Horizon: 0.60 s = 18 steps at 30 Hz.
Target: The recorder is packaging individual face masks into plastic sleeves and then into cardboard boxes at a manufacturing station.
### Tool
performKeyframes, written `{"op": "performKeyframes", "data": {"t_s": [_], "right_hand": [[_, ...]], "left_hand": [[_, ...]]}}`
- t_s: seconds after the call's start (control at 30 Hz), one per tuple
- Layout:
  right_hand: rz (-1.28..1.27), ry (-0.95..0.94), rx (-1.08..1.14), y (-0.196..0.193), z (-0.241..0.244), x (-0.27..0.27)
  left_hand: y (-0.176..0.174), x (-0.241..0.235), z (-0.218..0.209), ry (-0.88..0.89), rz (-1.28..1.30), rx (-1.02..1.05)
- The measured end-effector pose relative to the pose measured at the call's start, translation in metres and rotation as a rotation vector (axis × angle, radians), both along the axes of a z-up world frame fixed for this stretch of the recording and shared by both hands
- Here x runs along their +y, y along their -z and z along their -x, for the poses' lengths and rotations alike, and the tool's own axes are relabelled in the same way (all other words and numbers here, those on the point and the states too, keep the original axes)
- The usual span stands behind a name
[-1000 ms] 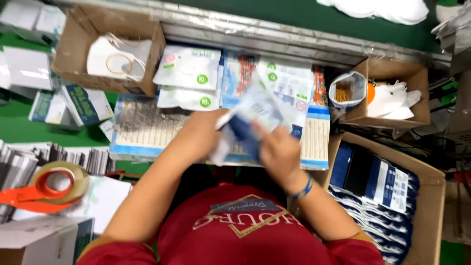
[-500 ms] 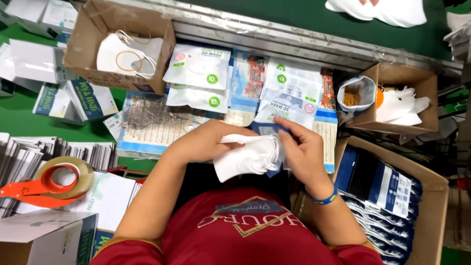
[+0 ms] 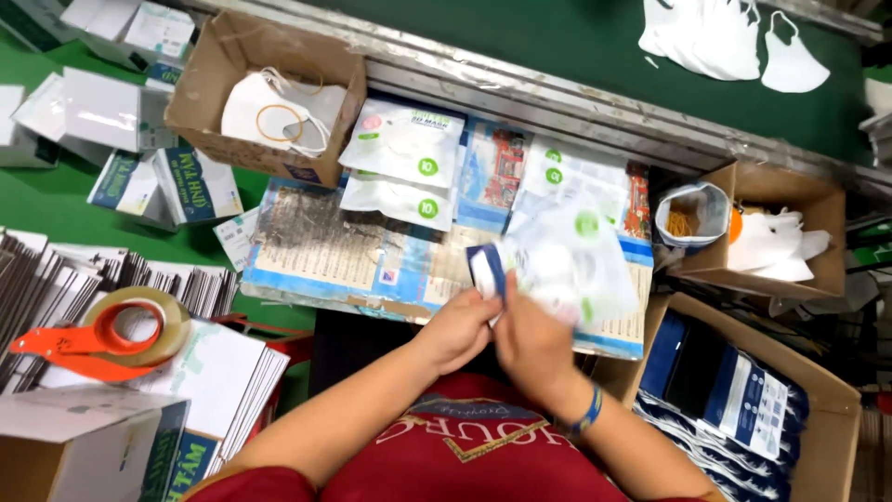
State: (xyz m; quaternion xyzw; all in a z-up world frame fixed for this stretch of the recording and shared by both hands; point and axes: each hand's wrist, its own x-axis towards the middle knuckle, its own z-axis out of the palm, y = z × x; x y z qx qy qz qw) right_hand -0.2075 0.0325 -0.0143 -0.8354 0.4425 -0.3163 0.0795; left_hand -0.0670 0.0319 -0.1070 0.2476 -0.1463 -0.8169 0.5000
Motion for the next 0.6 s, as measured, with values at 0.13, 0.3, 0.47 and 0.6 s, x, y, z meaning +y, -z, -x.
{"op": "performKeyframes", "data": {"t_s": [0.13, 0.3, 0.47, 0.6], "right_hand": [[-0.175, -0.108, -0.089, -0.009, 0.015, 0.017], [-0.267, -0.170, -0.111, -0.001, 0.023, 0.037], [-0.250, -0.489, -0.250, -0.100, 0.020, 0.006], [-0.960, -0.321, -0.086, -0.010, 0.082, -0.015]], "left_hand": [[0.002, 0.016, 0.006, 0.137, -0.006, 0.154], [-0.011, 0.018, 0.009, 0.213, -0.160, 0.179], [-0.002, 0.039, 0.013, 0.556, 0.640, -0.921], [-0.032, 0.040, 0.003, 0.638, 0.903, -1.028]]}}
